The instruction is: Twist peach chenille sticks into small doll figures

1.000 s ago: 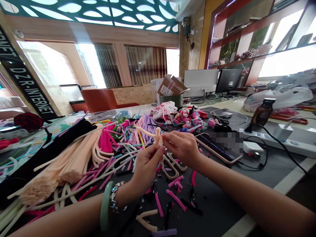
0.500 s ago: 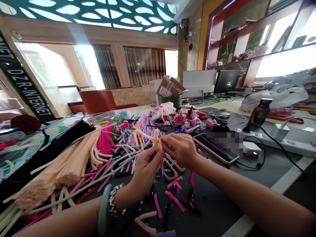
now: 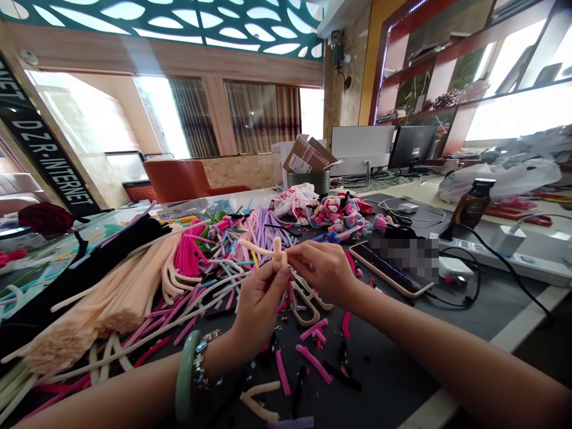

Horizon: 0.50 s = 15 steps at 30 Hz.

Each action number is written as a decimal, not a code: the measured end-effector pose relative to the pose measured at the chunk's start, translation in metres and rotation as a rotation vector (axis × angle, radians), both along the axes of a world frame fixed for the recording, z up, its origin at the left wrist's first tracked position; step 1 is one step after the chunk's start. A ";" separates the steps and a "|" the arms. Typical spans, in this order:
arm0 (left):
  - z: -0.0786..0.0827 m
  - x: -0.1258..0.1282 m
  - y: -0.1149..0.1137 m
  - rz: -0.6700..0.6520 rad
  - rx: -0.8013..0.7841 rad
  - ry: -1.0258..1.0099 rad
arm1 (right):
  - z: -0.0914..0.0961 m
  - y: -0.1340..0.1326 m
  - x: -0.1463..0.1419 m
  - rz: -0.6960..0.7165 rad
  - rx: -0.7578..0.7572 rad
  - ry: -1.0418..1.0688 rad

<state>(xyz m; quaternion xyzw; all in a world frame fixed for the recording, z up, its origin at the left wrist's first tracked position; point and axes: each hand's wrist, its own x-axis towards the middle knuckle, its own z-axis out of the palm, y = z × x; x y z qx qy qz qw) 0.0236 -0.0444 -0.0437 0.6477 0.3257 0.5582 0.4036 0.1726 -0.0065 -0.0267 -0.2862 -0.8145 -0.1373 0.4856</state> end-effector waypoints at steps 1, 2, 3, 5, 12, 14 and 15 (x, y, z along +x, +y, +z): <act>0.000 0.000 0.000 -0.013 0.008 0.013 | 0.000 0.000 0.000 0.004 0.012 0.002; -0.001 0.000 0.000 -0.022 0.017 0.026 | -0.001 -0.001 -0.001 0.005 0.022 0.000; -0.001 0.001 0.000 -0.028 0.026 0.038 | -0.001 -0.001 -0.001 0.002 0.029 -0.004; -0.002 0.001 0.001 -0.048 0.030 0.047 | -0.002 -0.001 -0.001 -0.011 0.040 -0.015; -0.002 0.002 0.000 -0.145 -0.064 -0.023 | -0.004 0.000 -0.001 -0.051 0.047 -0.047; -0.003 0.001 0.000 -0.152 -0.078 -0.034 | -0.004 0.000 -0.001 -0.057 0.052 -0.058; -0.004 0.001 0.000 -0.156 -0.088 -0.035 | -0.004 0.000 -0.001 -0.056 0.048 -0.062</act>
